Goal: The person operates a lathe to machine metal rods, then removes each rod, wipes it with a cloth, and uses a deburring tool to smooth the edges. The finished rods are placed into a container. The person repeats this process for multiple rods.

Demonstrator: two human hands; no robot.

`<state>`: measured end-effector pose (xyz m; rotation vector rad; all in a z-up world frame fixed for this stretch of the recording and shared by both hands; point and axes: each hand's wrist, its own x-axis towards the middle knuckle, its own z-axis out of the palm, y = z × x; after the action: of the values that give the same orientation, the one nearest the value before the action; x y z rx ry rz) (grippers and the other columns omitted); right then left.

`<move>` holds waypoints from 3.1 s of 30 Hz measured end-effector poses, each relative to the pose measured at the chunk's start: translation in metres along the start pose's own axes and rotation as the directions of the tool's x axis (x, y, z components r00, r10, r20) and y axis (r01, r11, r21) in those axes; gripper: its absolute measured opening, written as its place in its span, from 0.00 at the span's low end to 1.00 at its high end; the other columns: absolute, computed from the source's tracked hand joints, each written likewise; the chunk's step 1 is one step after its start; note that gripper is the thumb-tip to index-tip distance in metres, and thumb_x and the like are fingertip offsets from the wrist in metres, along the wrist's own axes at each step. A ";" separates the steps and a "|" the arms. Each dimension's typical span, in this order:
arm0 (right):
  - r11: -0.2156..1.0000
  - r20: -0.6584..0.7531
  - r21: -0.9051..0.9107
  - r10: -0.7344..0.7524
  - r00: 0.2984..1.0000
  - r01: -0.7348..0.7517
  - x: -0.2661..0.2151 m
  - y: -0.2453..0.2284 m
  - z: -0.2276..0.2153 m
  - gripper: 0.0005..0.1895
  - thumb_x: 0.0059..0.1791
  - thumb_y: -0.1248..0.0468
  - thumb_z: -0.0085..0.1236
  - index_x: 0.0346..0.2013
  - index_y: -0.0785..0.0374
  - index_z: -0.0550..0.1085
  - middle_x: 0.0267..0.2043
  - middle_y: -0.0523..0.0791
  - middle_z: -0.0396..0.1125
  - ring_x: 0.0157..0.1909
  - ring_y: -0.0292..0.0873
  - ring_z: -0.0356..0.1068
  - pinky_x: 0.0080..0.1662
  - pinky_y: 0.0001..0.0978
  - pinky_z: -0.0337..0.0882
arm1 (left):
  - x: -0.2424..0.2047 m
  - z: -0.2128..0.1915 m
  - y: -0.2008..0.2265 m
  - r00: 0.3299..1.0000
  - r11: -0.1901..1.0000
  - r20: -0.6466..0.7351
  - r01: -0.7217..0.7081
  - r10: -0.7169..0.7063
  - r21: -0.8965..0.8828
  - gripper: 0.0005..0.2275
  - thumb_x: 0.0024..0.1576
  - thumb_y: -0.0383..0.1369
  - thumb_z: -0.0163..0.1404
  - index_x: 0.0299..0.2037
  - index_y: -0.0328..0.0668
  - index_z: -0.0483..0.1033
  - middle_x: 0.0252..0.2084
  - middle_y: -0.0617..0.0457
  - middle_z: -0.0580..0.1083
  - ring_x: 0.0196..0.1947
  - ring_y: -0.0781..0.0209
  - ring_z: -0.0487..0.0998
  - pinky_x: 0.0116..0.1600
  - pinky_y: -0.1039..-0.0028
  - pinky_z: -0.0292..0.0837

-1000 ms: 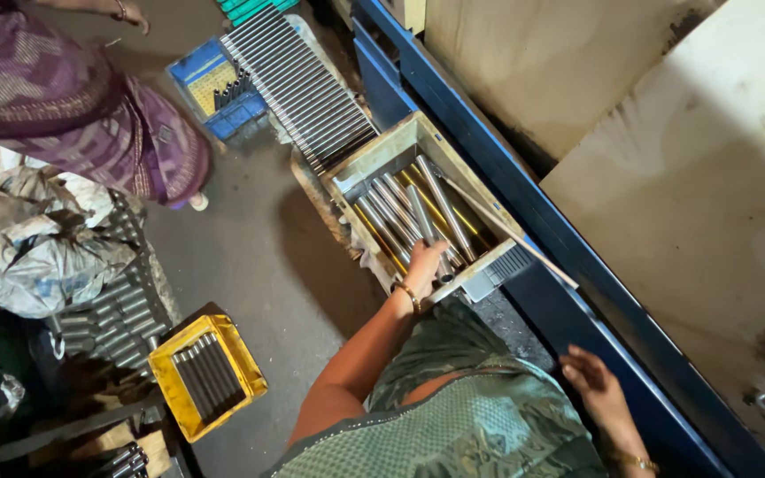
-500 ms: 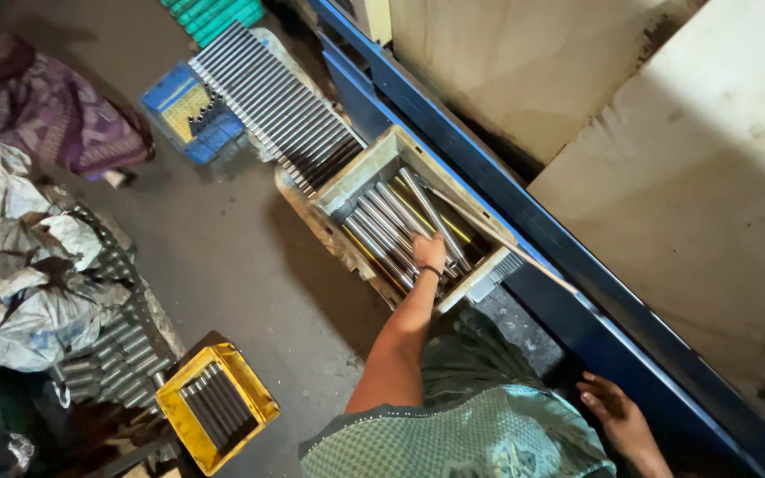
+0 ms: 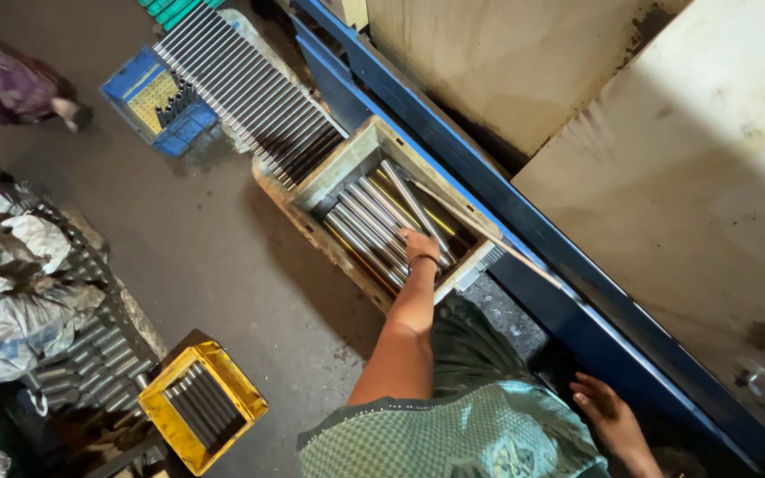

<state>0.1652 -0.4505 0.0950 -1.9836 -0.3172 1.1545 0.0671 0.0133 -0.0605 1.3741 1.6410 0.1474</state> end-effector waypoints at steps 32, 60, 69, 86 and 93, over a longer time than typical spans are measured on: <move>0.929 -0.012 -0.342 -0.154 0.988 0.141 -0.028 -0.014 0.002 0.26 0.50 0.53 0.58 0.61 0.60 0.70 0.56 0.49 0.73 0.56 0.47 0.76 0.56 0.38 0.74 | -0.056 -0.028 0.048 0.815 0.767 0.052 -0.518 0.576 -0.378 0.12 0.56 0.21 0.55 0.47 0.44 0.73 0.40 0.53 0.75 0.34 0.66 0.75 0.36 0.75 0.73; 0.883 -0.511 0.027 0.415 0.752 -0.469 -0.246 0.334 -0.162 0.27 0.49 0.50 0.56 0.63 0.49 0.70 0.54 0.45 0.76 0.57 0.50 0.75 0.54 0.46 0.74 | -0.431 0.166 0.091 0.242 0.297 0.945 -0.939 0.222 0.171 0.25 0.59 0.40 0.54 0.64 0.37 0.66 0.50 0.40 0.80 0.51 0.52 0.81 0.58 0.67 0.72; 0.780 -0.719 0.240 0.542 0.435 -0.577 -0.348 0.423 -0.176 0.21 0.51 0.50 0.54 0.55 0.55 0.76 0.52 0.51 0.74 0.54 0.57 0.73 0.51 0.50 0.73 | -0.517 0.227 0.076 0.084 0.199 0.984 -0.979 0.156 0.052 0.26 0.58 0.40 0.54 0.65 0.37 0.65 0.49 0.41 0.79 0.52 0.51 0.81 0.57 0.67 0.73; 0.805 -0.873 0.322 0.456 0.174 -0.498 -0.300 0.477 -0.247 0.29 0.41 0.63 0.63 0.59 0.53 0.73 0.70 0.51 0.54 0.66 0.66 0.52 0.61 0.64 0.57 | -0.518 0.197 0.053 0.218 0.171 0.954 -0.968 0.204 0.185 0.26 0.57 0.39 0.54 0.64 0.37 0.66 0.47 0.42 0.80 0.48 0.51 0.82 0.55 0.66 0.73; 0.814 -0.805 0.580 0.569 0.170 0.022 -0.328 0.499 -0.270 0.17 0.46 0.71 0.59 0.49 0.60 0.80 0.50 0.48 0.73 0.50 0.48 0.69 0.52 0.41 0.69 | -0.530 0.196 0.043 0.242 0.190 0.963 -0.957 0.116 0.218 0.26 0.58 0.41 0.54 0.65 0.37 0.65 0.46 0.41 0.80 0.47 0.50 0.83 0.52 0.66 0.76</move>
<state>0.1199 -1.0970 -0.0033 -1.9069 1.0119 -0.1136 0.1887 -0.4921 0.1660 2.3625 0.0007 -0.8638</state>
